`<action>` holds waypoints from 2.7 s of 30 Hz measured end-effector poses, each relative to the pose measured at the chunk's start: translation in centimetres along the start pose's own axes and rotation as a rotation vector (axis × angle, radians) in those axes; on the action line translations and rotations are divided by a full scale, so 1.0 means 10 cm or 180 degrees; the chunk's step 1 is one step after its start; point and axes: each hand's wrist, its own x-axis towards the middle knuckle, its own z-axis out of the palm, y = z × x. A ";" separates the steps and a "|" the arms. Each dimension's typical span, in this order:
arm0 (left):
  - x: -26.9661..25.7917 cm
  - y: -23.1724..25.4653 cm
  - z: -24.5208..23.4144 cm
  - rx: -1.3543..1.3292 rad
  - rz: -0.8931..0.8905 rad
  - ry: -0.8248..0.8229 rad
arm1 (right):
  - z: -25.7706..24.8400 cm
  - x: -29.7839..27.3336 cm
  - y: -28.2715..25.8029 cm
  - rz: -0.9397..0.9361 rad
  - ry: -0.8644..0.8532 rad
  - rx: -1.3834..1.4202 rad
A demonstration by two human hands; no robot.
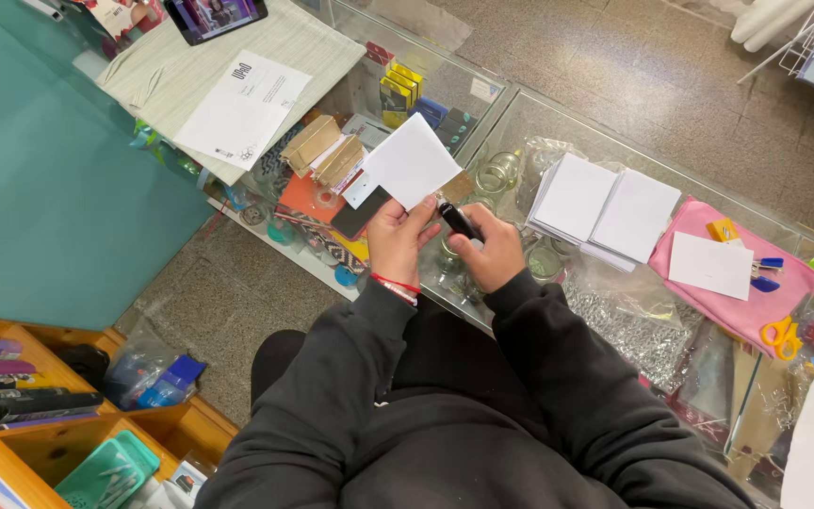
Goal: The person sits on the floor and repeatedly staples small white paper cards using a handheld stapler. They fold the cards, align them, staple them, and place them into a stack on the glass table.
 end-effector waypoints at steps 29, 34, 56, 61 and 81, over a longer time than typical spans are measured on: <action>0.55 0.26 -0.38 0.2972 0.0659 0.0086 | 0.14 -0.08 0.06 -0.0312 -0.0353 -0.2512; 0.54 0.74 -0.04 0.3844 0.1115 -0.0127 | 0.15 -0.09 0.06 -0.0353 -0.0310 -0.2457; 2.81 -0.17 0.29 0.3408 0.0188 -0.0479 | 0.10 -0.07 -0.01 -0.0330 -0.0365 -0.2428; 2.82 -0.33 0.35 0.3992 0.0810 -0.0103 | 0.11 -0.07 0.01 -0.0273 -0.0434 -0.2363; 2.22 -0.39 0.32 0.5370 0.1599 -0.1708 | 0.11 -0.12 -0.01 -0.0229 -0.0198 -0.2562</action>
